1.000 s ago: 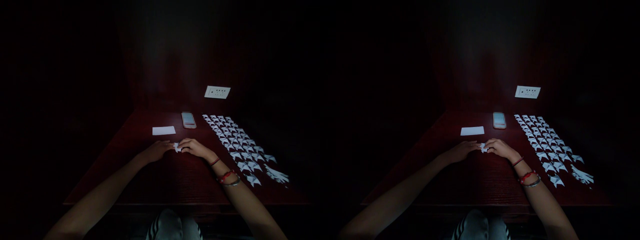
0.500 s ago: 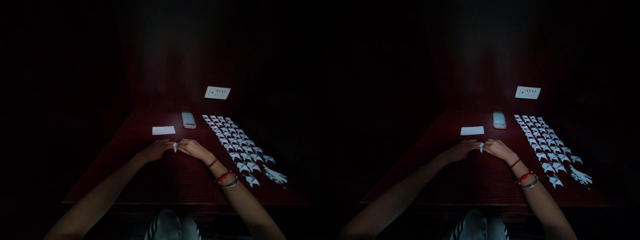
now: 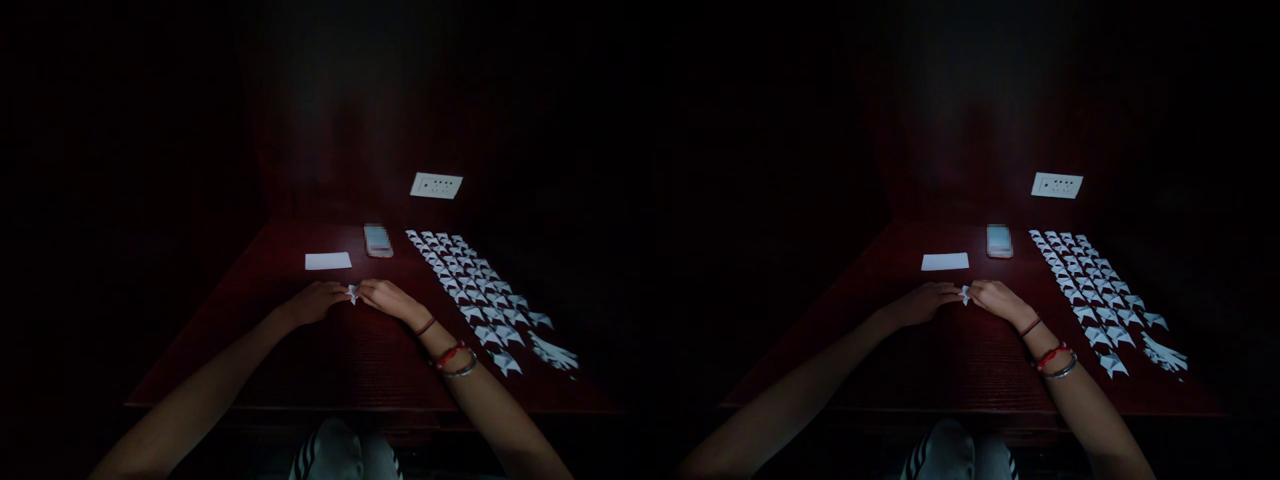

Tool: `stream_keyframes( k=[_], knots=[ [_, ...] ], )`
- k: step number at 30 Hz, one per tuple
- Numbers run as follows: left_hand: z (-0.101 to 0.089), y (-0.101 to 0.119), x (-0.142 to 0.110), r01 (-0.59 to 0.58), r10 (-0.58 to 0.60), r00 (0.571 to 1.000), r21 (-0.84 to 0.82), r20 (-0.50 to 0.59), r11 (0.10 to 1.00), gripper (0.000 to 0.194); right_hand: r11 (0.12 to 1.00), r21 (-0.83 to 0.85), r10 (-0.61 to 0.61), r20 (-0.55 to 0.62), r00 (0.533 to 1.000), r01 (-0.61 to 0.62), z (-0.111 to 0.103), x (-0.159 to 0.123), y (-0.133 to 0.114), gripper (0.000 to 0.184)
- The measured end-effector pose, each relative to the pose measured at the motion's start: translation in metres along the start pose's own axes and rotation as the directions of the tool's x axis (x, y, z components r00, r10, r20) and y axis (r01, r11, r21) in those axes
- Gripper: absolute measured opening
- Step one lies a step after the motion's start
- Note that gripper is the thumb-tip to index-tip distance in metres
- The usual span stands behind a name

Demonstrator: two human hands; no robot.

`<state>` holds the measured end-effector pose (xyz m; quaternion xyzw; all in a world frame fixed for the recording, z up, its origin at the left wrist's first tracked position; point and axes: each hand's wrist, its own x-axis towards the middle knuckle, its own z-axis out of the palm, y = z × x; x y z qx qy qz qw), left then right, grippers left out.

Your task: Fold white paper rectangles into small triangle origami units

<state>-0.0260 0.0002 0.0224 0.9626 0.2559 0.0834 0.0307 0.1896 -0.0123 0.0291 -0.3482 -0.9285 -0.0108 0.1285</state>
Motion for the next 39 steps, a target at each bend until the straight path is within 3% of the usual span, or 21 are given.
stream_keyframes(
  k=[10, 15, 26, 35, 39],
  knots=[
    [0.003, 0.0, 0.001, 0.003, -0.003, 1.0, 0.038, 0.003, 0.999, 0.054, 0.968, 0.247, 0.059, -0.067, 0.996, -0.041, 0.007, 0.004, 0.008, 0.023],
    [0.0, 0.007, 0.001, 0.018, -0.016, 1.0, 0.059, -0.026, 0.998, 0.044, 0.977, 0.209, 0.065, -0.057, 0.996, -0.052, 0.014, 0.011, 0.012, 0.022],
    [0.004, 0.013, -0.002, 0.047, -0.046, 0.999, 0.092, -0.006, 0.995, 0.048, 0.99, 0.126, 0.064, -0.022, 0.998, -0.06, 0.013, 0.016, 0.008, 0.022],
    [0.006, 0.016, -0.002, 0.086, -0.087, 0.996, 0.098, 0.013, 0.992, 0.049, 0.951, 0.296, 0.13, -0.132, 0.983, -0.086, 0.008, 0.009, 0.006, 0.017],
    [0.006, 0.009, -0.004, 0.093, -0.095, 0.995, 0.071, 0.031, 0.993, 0.055, 0.96, 0.278, 0.05, -0.138, 0.989, -0.01, -0.002, -0.003, 0.005, 0.02]
  ],
)
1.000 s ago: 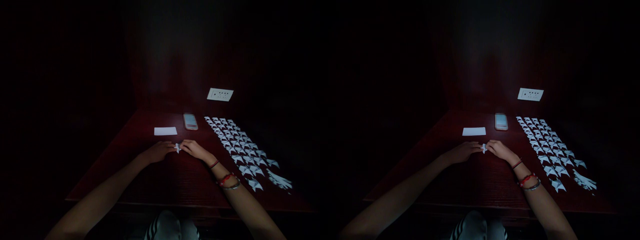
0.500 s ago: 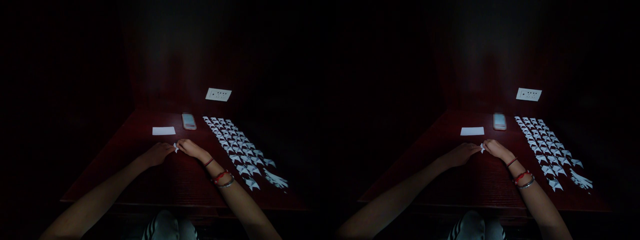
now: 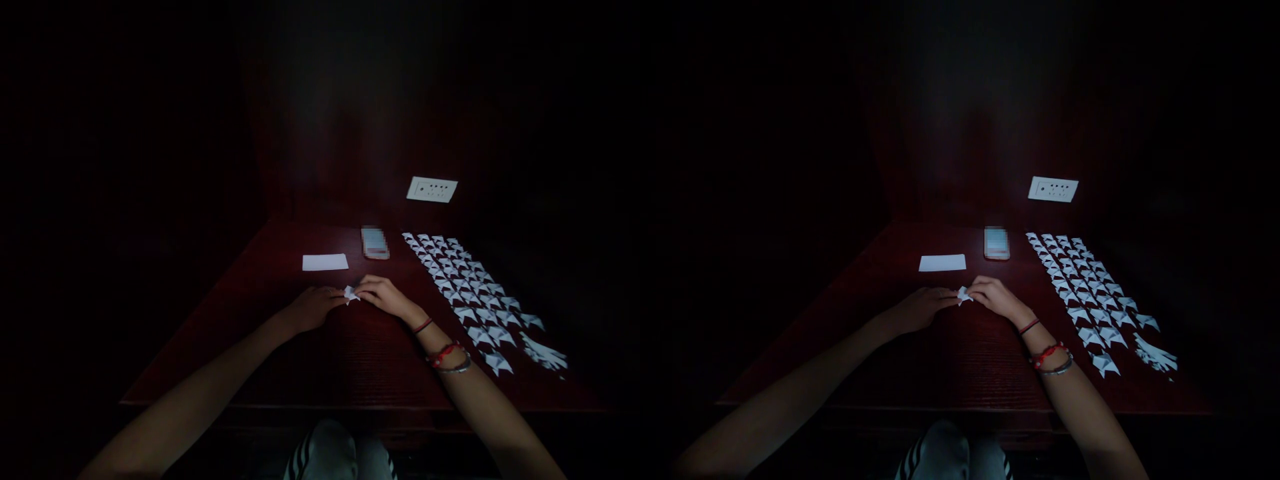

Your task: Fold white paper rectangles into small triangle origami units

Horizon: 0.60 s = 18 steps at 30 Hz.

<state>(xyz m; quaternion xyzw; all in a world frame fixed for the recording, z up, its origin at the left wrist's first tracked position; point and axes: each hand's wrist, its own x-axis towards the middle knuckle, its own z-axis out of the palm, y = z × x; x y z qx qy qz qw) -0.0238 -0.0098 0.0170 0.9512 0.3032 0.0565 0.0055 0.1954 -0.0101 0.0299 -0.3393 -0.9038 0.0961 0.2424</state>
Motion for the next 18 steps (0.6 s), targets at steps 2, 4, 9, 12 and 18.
stream_keyframes(
  k=[2, 4, 9, 12, 18],
  knots=[
    [-0.001, -0.006, 0.0, -0.013, 0.014, 1.0, -0.02, 0.026, 1.0, 0.06, 0.998, -0.035, -0.043, 0.048, 0.998, 0.044, -0.002, -0.003, -0.002, 0.021],
    [-0.003, -0.01, -0.001, -0.025, 0.026, 0.999, -0.029, 0.042, 0.999, 0.062, 0.993, -0.086, -0.069, 0.095, 0.993, 0.077, -0.002, -0.004, -0.004, 0.022],
    [-0.006, -0.007, -0.002, -0.04, 0.04, 0.999, 0.002, -0.024, 0.999, 0.051, 0.978, -0.188, -0.062, 0.144, 0.988, 0.089, 0.001, -0.001, -0.006, 0.025],
    [-0.004, -0.001, -0.002, -0.037, 0.037, 0.998, 0.005, -0.042, 0.999, 0.047, 0.977, -0.194, -0.053, 0.165, 0.985, 0.085, -0.001, 0.0, -0.008, 0.026],
    [-0.001, 0.001, 0.0, -0.027, 0.028, 0.998, 0.024, -0.052, 0.999, 0.042, 0.973, -0.209, -0.053, 0.202, 0.978, 0.096, -0.004, 0.002, -0.013, 0.024]
  ],
)
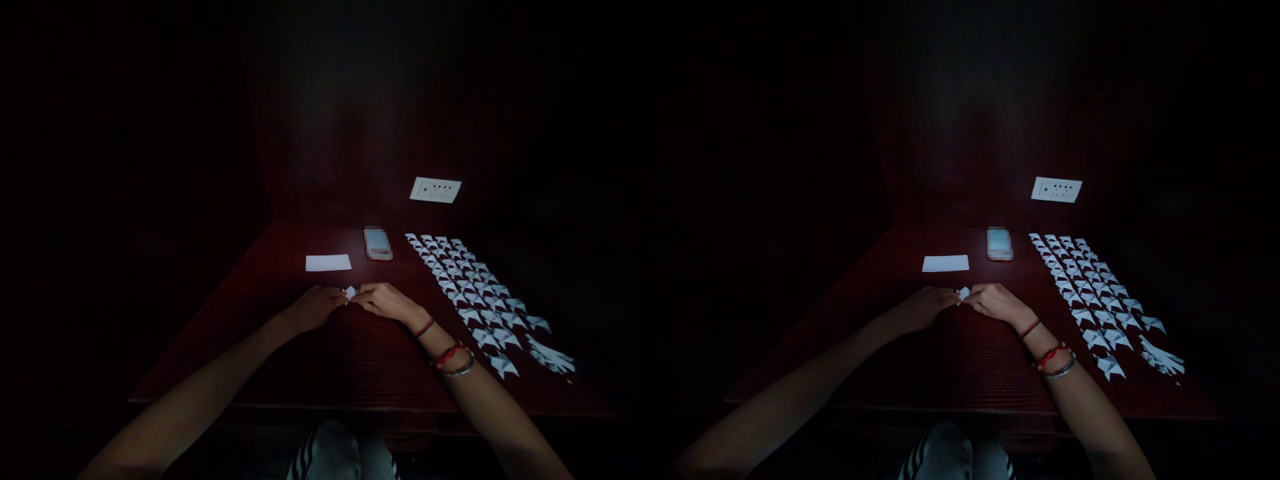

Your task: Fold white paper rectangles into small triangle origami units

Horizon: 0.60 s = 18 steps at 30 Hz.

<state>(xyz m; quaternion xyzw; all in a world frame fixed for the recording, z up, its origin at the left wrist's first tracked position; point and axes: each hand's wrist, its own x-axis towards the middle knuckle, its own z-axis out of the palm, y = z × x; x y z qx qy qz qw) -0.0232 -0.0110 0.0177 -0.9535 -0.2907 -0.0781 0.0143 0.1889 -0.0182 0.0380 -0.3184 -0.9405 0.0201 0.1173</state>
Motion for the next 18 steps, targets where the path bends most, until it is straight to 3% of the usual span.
stream_keyframes(
  k=[12, 16, 18],
  knots=[
    [-0.003, 0.003, 0.001, 0.023, -0.023, 1.0, 0.025, -0.008, 0.999, 0.039, 0.999, 0.03, -0.031, -0.013, 0.999, 0.031, 0.003, -0.003, 0.007, 0.025],
    [-0.005, -0.001, 0.001, -0.002, 0.002, 1.0, -0.024, -0.001, 1.0, 0.038, 0.991, 0.132, -0.002, -0.084, 0.996, 0.013, 0.005, -0.006, 0.01, 0.023],
    [-0.006, -0.004, 0.001, -0.029, 0.029, 1.0, -0.067, 0.005, 0.997, 0.039, 0.978, 0.208, 0.068, -0.166, 0.984, -0.032, 0.007, -0.006, 0.013, 0.024]
  ],
)
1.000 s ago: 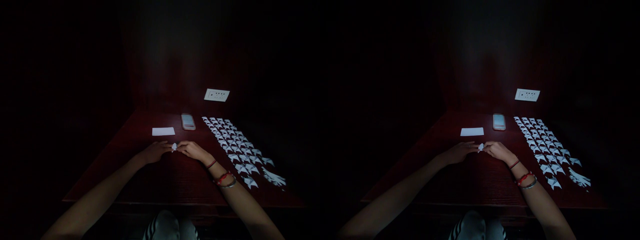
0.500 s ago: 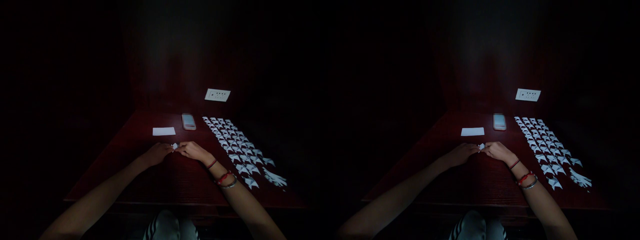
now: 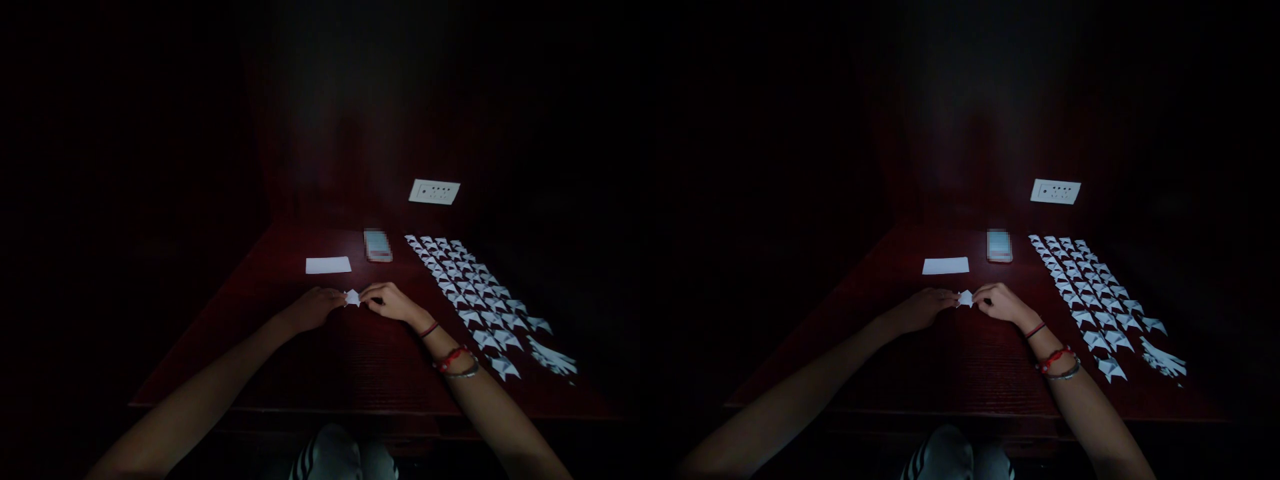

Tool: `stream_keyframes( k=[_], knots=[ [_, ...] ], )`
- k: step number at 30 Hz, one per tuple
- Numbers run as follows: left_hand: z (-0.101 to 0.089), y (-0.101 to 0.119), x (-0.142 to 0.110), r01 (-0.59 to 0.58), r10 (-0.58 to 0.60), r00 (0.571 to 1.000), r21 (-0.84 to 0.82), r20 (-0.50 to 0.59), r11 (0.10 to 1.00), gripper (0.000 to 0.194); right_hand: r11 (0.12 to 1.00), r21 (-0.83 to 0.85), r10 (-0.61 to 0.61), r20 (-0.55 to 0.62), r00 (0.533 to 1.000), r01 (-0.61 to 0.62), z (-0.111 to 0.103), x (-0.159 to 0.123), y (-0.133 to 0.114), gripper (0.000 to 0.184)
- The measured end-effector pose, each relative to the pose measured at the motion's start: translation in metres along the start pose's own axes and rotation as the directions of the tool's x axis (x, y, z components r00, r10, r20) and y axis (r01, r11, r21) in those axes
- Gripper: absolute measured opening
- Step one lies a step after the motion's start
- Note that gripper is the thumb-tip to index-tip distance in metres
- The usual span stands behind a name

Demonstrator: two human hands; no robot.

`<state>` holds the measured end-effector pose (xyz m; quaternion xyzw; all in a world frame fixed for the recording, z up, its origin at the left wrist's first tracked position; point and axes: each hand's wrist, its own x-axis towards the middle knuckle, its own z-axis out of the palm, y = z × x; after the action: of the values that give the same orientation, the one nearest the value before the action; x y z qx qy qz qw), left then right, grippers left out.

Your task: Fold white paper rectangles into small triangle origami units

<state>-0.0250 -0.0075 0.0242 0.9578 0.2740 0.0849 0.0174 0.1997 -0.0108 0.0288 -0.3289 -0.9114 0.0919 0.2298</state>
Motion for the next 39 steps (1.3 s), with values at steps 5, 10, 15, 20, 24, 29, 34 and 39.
stream_keyframes(
  k=[5, 10, 15, 20, 24, 29, 34, 39],
  knots=[
    [-0.003, -0.001, 0.001, -0.01, 0.01, 1.0, -0.027, 0.002, 1.0, 0.04, 0.944, 0.124, 0.327, -0.215, 0.92, -0.307, 0.01, 0.008, 0.013, 0.026],
    [-0.001, 0.003, 0.004, -0.001, 0.002, 1.0, -0.02, 0.02, 1.0, 0.041, 0.789, 0.363, 0.538, -0.022, 0.842, -0.495, 0.026, 0.02, 0.022, 0.033],
    [0.003, 0.001, 0.004, -0.01, 0.01, 1.0, 0.003, 0.011, 1.0, 0.045, 0.664, 0.477, 0.652, 0.009, 0.758, -0.577, 0.033, 0.026, 0.025, 0.034],
    [0.005, -0.002, 0.004, -0.036, 0.036, 0.999, 0.03, 0.01, 0.999, 0.041, 0.662, 0.495, 0.632, 0.035, 0.774, -0.563, 0.031, 0.03, 0.022, 0.024],
    [0.005, -0.002, 0.004, -0.03, 0.03, 1.0, 0.036, 0.002, 0.999, 0.042, 0.753, 0.422, 0.552, 0.014, 0.834, -0.505, 0.027, 0.029, 0.018, 0.014],
    [0.005, 0.0, 0.002, -0.011, 0.01, 1.0, 0.034, 0.025, 0.999, 0.044, 0.933, 0.207, 0.312, -0.063, 0.948, -0.293, 0.019, 0.024, 0.007, 0.014],
    [0.004, 0.004, 0.001, 0.006, -0.007, 1.0, 0.038, 0.013, 0.999, 0.043, 0.998, 0.04, 0.055, -0.061, 0.997, -0.053, 0.012, 0.019, 0.001, 0.016],
    [0.002, 0.006, 0.001, 0.0, 0.001, 1.0, 0.026, -0.01, 1.0, 0.042, 0.996, -0.059, -0.074, 0.002, 0.997, 0.074, 0.011, 0.018, 0.001, 0.016]
  ],
)
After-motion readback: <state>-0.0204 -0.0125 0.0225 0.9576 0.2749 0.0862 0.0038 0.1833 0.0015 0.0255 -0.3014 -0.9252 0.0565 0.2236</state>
